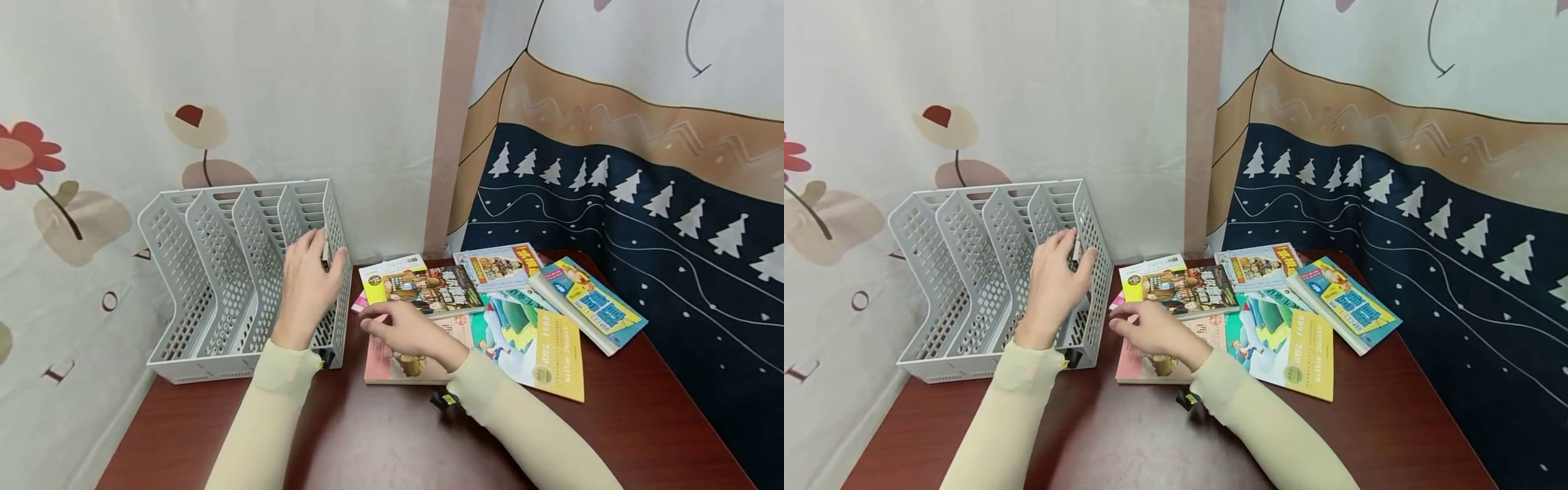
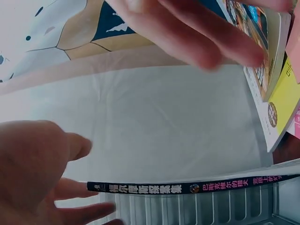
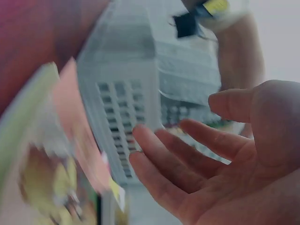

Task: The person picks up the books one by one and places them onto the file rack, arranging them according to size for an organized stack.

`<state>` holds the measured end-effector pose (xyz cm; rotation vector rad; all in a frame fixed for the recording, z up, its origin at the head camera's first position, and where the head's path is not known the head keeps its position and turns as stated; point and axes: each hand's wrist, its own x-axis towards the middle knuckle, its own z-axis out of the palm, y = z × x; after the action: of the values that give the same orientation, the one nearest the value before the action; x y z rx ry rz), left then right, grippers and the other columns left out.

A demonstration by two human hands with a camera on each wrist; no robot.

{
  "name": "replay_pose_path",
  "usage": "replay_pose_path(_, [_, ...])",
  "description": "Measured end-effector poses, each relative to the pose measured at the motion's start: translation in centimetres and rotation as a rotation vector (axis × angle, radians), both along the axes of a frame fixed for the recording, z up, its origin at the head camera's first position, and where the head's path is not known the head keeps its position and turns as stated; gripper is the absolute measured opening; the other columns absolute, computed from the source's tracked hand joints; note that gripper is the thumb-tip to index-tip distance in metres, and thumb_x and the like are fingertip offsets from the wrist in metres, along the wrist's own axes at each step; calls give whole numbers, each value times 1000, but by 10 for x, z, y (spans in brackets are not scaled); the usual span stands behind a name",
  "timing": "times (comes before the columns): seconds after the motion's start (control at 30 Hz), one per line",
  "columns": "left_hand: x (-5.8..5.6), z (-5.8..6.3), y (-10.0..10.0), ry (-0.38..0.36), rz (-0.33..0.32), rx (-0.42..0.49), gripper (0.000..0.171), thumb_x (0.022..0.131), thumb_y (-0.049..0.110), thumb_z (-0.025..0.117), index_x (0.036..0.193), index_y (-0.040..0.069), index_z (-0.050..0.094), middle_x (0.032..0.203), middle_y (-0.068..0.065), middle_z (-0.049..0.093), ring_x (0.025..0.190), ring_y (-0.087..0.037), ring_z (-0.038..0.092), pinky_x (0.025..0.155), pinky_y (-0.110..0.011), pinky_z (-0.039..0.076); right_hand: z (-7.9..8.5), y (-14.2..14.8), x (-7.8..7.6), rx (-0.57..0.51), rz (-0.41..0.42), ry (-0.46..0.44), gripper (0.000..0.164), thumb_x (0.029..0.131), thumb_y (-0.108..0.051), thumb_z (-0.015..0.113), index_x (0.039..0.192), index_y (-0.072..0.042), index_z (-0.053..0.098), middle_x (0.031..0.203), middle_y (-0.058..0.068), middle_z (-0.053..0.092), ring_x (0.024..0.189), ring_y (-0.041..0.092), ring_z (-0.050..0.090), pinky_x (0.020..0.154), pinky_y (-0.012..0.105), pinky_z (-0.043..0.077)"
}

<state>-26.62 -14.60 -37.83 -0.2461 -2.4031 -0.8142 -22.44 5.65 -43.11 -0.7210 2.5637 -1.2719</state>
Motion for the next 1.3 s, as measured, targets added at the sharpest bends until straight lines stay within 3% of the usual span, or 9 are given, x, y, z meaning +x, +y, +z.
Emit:
replay_pose_path(0.13, [7, 4, 7, 185, -1, 82, 50, 101, 38, 66, 137, 2, 69, 135, -23, 65, 112, -41, 59, 95, -57, 49, 7, 22, -9, -60, -65, 2, 37, 105, -36, 60, 132, -15, 74, 119, 6, 77, 98, 16, 71, 90, 42, 59])
replay_pose_path(0.27, [14, 10, 19, 211, -86, 113, 39, 102, 37, 67, 124, 7, 77, 109, -12, 72, 77, -25, 65, 71, -45, 53, 16, 50, -20, -110, -166, -2, 38, 106, -36, 60, 131, -11, 74, 119, 11, 78, 104, 23, 73, 93, 47, 60])
replay_pose_path(0.37, [19, 9, 32, 124, -166, 103, 35, 103, 33, 66, 124, 7, 76, 103, -8, 74, 69, -19, 67, 65, -42, 55, 23, 72, -29, -114, -261, 18, 38, 107, -35, 58, 130, -10, 74, 119, 13, 78, 108, 29, 73, 93, 49, 58])
replay_pose_path(0.5, [25, 2, 49, -48, -207, 112, 39, 104, 34, 63, 134, 11, 72, 113, -7, 75, 76, -18, 69, 70, -43, 56, 26, 96, -38, -128, -374, 2, 39, 108, -36, 55, 130, -9, 73, 122, 15, 77, 112, 34, 70, 94, 50, 55])
replay_pose_path(0.63, [23, -9, 64, -227, -190, 121, 49, 104, 42, 59, 145, 14, 64, 128, -7, 71, 94, -22, 70, 80, -48, 56, 26, 114, -45, -102, -482, -25, 41, 108, -37, 53, 131, -8, 71, 125, 15, 76, 117, 34, 67, 100, 53, 53])
replay_pose_path(0.8, [15, -28, 74, -386, -143, 85, 57, 105, 47, 54, 150, 13, 57, 136, -16, 64, 114, -33, 65, 94, -56, 53, 18, 127, -52, 29, -569, -73, 48, 107, -37, 52, 140, -6, 67, 142, 19, 67, 132, 37, 57, 113, 58, 46])
replay_pose_path(1.0, [7, -46, 77, -486, -117, 53, 62, 105, 49, 53, 153, 9, 54, 143, -19, 61, 130, -40, 58, 107, -60, 48, 11, 137, -56, 127, -606, -125, 54, 106, -43, 51, 143, -6, 66, 156, 21, 56, 142, 40, 50, 115, 60, 44])
replay_pose_path(1.2, [3, -58, 80, -536, -101, 34, 65, 105, 47, 56, 152, 3, 53, 147, -26, 59, 133, -45, 56, 112, -61, 46, -1, 146, -62, 210, -616, -190, 59, 106, -45, 49, 144, -1, 62, 150, 25, 57, 131, 41, 55, 108, 60, 48])
replay_pose_path(1.3, [1, -62, 80, -544, -95, 7, 67, 105, 46, 55, 152, -2, 52, 148, -29, 57, 136, -48, 54, 114, -62, 43, -6, 149, -65, 256, -609, -219, 61, 106, -48, 48, 143, -2, 63, 148, 25, 58, 120, 40, 60, 98, 55, 53])
